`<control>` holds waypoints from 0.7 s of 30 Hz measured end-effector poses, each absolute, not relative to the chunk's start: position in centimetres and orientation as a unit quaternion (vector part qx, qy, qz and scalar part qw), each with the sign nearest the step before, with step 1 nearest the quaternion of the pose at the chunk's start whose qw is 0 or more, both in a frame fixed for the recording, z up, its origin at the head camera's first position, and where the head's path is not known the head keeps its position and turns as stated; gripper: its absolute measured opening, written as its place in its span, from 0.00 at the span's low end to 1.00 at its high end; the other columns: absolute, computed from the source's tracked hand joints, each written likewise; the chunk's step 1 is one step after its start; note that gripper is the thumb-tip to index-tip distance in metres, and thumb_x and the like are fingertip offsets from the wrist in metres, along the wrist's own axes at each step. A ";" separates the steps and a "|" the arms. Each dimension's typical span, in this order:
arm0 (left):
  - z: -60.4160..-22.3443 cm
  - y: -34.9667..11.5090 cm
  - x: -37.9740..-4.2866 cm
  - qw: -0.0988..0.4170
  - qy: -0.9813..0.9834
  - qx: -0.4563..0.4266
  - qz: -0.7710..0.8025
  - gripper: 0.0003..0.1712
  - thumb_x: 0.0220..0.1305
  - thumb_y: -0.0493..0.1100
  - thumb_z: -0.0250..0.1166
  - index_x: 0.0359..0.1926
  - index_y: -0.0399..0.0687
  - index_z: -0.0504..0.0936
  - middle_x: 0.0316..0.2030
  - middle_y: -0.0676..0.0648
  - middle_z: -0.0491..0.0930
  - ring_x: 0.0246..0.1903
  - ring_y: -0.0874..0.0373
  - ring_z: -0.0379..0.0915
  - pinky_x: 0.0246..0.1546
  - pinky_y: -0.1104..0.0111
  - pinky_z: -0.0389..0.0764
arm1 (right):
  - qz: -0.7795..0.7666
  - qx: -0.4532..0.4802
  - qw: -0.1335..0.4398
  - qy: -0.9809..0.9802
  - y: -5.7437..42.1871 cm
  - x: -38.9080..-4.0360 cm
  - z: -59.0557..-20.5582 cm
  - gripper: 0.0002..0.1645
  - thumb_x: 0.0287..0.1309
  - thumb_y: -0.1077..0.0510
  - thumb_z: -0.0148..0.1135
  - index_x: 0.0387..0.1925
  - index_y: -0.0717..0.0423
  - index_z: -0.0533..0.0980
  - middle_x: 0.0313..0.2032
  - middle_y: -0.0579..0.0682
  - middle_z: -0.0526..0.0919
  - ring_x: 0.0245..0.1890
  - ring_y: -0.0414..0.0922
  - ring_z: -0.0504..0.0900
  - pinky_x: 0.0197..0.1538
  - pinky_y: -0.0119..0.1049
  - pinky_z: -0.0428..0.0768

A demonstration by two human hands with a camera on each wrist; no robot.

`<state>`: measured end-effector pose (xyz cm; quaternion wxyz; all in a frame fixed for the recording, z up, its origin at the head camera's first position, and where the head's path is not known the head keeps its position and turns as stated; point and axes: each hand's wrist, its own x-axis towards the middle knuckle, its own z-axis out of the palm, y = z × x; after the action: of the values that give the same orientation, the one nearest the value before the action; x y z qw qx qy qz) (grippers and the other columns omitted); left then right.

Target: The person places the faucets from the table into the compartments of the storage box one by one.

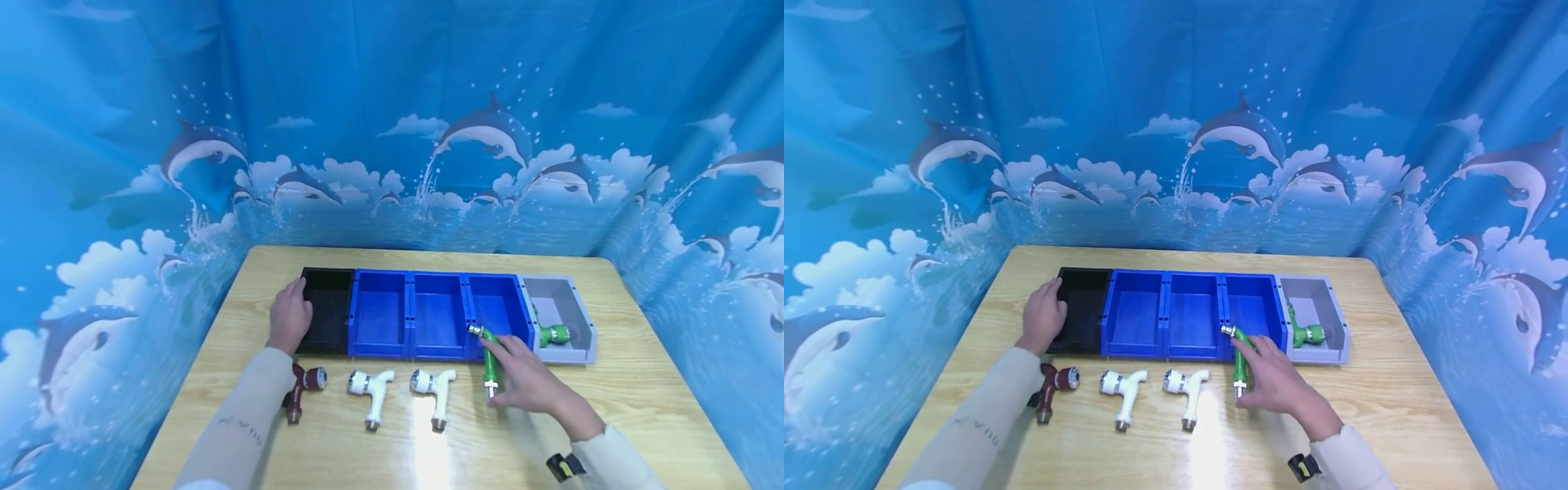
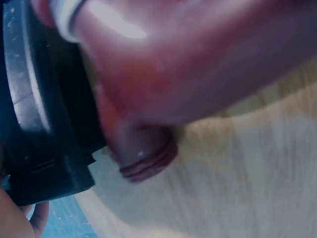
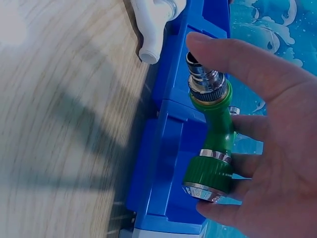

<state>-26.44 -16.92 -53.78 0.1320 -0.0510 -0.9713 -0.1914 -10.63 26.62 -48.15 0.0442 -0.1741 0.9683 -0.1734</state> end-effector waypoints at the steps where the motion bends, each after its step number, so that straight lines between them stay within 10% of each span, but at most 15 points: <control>1: -53.8 -17.0 -26.4 0.133 -0.971 -0.051 -0.193 0.31 0.63 0.34 0.58 0.67 0.31 0.66 0.64 0.32 0.67 0.59 0.36 0.66 0.60 0.48 0.69 | -0.174 -0.174 0.045 0.968 26.6 -10.7 -48.1 0.64 0.28 0.46 0.83 0.70 0.57 0.63 0.65 0.67 0.64 0.65 0.67 0.61 0.61 0.68 0.64; 21: -53.6 -16.9 -26.0 0.048 -0.985 -0.048 -0.157 0.37 0.71 0.37 0.51 0.75 0.36 0.47 0.73 0.36 0.52 0.63 0.33 0.59 0.57 0.43 0.70 | -0.193 -0.153 0.073 0.966 26.3 -11.6 -48.0 0.64 0.32 0.45 0.82 0.72 0.55 0.60 0.69 0.65 0.59 0.69 0.67 0.53 0.63 0.69 0.59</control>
<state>-26.04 -16.95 -53.57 0.0480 -0.0477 -0.9853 -0.1571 -11.56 26.33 -48.03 0.0733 -0.1526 0.9665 -0.1930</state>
